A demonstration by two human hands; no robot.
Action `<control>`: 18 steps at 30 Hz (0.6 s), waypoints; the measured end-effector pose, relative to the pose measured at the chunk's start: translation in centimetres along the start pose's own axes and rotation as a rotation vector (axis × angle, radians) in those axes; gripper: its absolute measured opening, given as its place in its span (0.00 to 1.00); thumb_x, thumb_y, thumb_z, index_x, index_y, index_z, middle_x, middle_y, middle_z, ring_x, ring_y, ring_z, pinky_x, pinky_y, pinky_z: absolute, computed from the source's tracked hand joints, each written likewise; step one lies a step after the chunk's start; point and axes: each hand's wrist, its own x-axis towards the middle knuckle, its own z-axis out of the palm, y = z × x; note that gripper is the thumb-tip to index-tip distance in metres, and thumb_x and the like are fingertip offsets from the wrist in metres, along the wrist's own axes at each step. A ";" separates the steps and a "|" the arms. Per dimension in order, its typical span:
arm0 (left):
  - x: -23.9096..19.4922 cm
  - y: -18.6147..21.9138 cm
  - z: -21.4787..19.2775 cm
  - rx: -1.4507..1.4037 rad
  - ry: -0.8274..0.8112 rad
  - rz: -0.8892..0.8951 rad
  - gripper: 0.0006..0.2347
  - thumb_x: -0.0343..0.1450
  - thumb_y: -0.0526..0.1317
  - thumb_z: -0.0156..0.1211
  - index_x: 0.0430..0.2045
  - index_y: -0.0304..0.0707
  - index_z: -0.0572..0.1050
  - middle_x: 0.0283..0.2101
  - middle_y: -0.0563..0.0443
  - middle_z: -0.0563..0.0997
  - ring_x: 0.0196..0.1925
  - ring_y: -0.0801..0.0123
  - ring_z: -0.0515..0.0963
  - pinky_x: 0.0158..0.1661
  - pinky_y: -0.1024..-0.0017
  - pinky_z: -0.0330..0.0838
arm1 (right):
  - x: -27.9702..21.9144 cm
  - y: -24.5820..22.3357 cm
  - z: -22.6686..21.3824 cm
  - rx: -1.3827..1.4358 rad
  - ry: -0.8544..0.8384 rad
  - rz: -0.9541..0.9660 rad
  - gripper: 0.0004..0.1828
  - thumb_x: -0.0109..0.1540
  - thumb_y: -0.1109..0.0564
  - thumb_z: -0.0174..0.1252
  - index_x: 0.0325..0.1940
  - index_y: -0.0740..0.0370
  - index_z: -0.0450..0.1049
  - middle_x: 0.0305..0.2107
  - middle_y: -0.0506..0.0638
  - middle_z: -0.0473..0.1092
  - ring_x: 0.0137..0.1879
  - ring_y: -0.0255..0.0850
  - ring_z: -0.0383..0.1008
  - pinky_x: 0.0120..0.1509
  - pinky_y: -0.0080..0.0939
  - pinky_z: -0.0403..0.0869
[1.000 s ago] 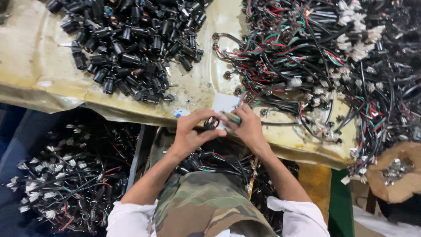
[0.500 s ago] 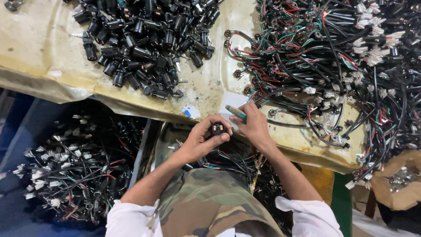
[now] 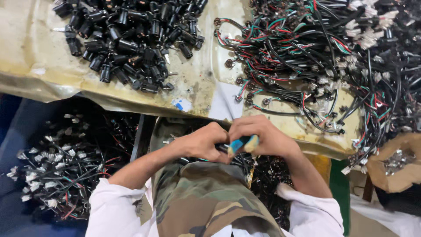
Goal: The person repeatedly picks up black cylindrical components and wire harnesses from a table, uses pliers to strip or adjust wires, and inserts the components into the harnesses. Finished assemblies are placed into a yellow bin below the table.
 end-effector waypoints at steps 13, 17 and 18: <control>-1.3 2.1 7.1 0.351 0.404 0.122 0.11 0.58 0.38 0.74 0.23 0.37 0.75 0.21 0.46 0.74 0.22 0.55 0.76 0.24 0.61 0.66 | -5.3 -2.3 8.2 1.067 0.631 -0.200 0.16 0.71 0.41 0.56 0.55 0.51 0.66 0.27 0.47 0.59 0.26 0.34 0.56 0.32 0.36 0.60; -2.1 2.7 8.7 0.214 0.450 0.053 0.11 0.60 0.37 0.73 0.31 0.35 0.77 0.23 0.48 0.74 0.23 0.59 0.76 0.24 0.65 0.68 | -5.3 -2.1 10.2 1.256 0.692 -0.242 0.16 0.73 0.42 0.52 0.59 0.51 0.65 0.22 0.43 0.55 0.21 0.30 0.48 0.26 0.34 0.54; -2.1 2.6 8.8 0.224 0.464 0.063 0.12 0.59 0.36 0.73 0.31 0.35 0.77 0.23 0.48 0.74 0.23 0.59 0.77 0.25 0.65 0.68 | -5.2 -2.0 10.5 1.306 0.740 -0.246 0.17 0.73 0.42 0.51 0.60 0.51 0.65 0.22 0.43 0.55 0.20 0.29 0.47 0.25 0.34 0.53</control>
